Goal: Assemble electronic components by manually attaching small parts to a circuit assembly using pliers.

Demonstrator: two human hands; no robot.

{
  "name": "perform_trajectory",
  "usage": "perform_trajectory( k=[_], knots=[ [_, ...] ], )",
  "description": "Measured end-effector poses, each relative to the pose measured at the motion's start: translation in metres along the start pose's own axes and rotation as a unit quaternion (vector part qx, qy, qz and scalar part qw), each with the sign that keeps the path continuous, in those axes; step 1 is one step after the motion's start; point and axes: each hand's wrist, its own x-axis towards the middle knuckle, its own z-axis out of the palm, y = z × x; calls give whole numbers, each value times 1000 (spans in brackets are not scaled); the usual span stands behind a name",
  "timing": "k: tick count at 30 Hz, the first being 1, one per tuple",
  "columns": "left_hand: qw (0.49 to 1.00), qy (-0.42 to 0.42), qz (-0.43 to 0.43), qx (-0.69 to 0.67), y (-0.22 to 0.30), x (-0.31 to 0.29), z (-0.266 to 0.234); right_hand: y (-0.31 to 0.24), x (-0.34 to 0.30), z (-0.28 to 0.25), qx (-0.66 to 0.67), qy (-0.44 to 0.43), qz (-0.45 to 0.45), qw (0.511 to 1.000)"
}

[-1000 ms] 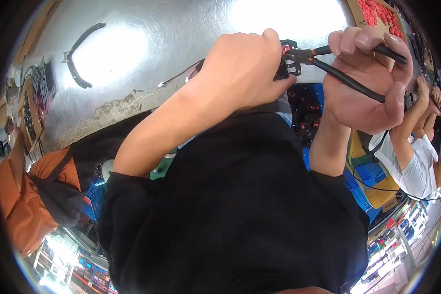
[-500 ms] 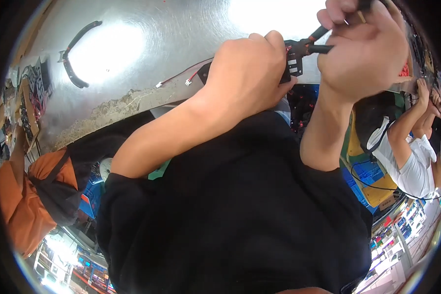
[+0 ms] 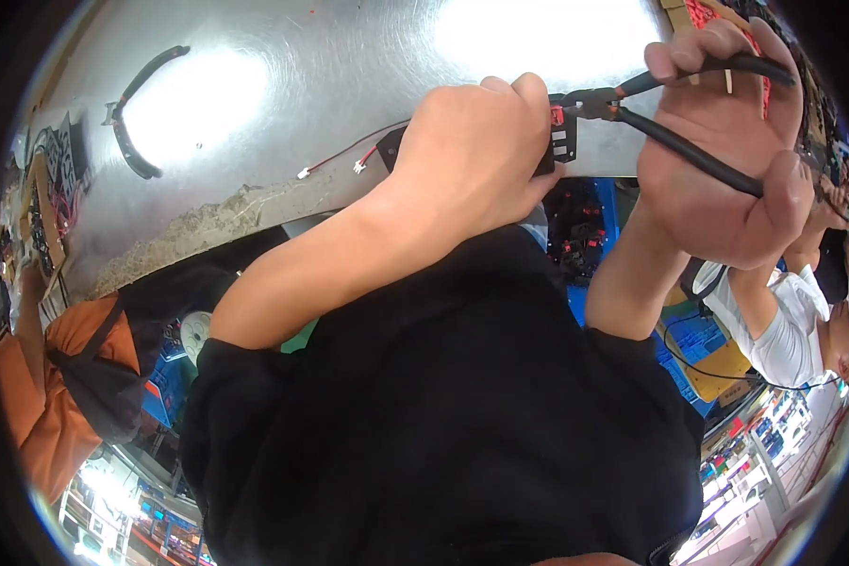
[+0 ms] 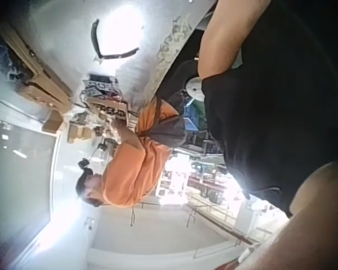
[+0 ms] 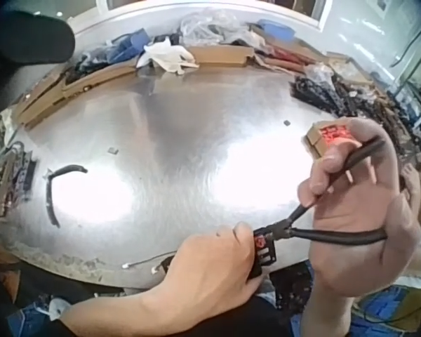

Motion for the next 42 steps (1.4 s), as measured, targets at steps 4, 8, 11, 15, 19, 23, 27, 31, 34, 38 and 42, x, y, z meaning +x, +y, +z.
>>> perform_trajectory(
  k=[4,8,11,15,19,23,27,31,34,38,42],
  knots=[
    [1000,-13,2,7,1,2,-3,18,14,-26,266,-287,-53,919],
    [1000,-10,6,8,0,1,-2,26,38,-60,195,-436,-99,873],
    [1000,-23,1,7,1,3,-5,32,42,-65,188,-449,-107,867],
    [1000,-21,6,8,0,3,-4,34,46,-62,172,-476,-126,853],
    [1000,-22,10,-2,-1,2,-5,30,30,-47,165,-468,-138,857],
    [999,-28,21,-26,-4,4,-8,27,11,-46,137,-418,-144,886],
    [998,-43,29,-34,-5,5,-11,32,1,-52,128,-373,-178,901],
    [998,-47,32,-35,-4,4,-12,32,1,-52,138,-399,-192,886],
    [999,-38,21,-26,-3,4,-10,29,15,-47,120,-414,-156,889],
    [998,-52,15,-25,-4,4,-12,27,43,-64,190,-493,-189,828],
    [997,-66,36,-18,-7,7,-15,25,31,-54,186,-474,-153,847]
  ],
)
